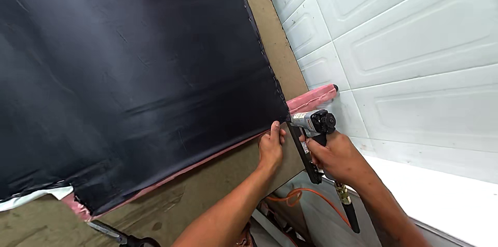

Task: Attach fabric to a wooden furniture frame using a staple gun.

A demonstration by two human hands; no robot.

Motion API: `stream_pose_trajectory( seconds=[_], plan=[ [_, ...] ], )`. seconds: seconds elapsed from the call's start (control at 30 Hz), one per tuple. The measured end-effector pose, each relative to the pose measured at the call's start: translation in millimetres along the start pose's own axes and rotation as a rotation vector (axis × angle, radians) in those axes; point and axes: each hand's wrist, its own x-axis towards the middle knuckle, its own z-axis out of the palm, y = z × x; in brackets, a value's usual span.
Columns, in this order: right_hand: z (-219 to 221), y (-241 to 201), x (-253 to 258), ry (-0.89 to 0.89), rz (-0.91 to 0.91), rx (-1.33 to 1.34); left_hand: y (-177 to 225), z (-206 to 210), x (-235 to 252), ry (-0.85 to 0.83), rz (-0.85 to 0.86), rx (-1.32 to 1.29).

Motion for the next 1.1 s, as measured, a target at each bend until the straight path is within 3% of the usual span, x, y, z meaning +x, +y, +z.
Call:
stream_pose_trajectory(
  seconds=[0.2,0.37,0.43,1.1],
  plan=[
    [0.9,-6.9,-1.3,-0.018,0.013,0.003,7.1,-31.7,-25.0,-0.048,-0.059,-0.166],
    [1.6,-5.4,-2.5,-0.024,-0.009,0.053,26.2,-90.1,-58.6,0.184,-0.108,-0.292],
    [4.1,-5.7,-4.5,-0.014,-0.014,0.078,20.9,-101.2,-64.7,0.177,-0.055,-0.232],
    [63.2,-75.5,-57.1,-0.108,-0.004,0.061,14.7,-129.8,-70.2,-0.003,-0.034,-0.086]
  ],
)
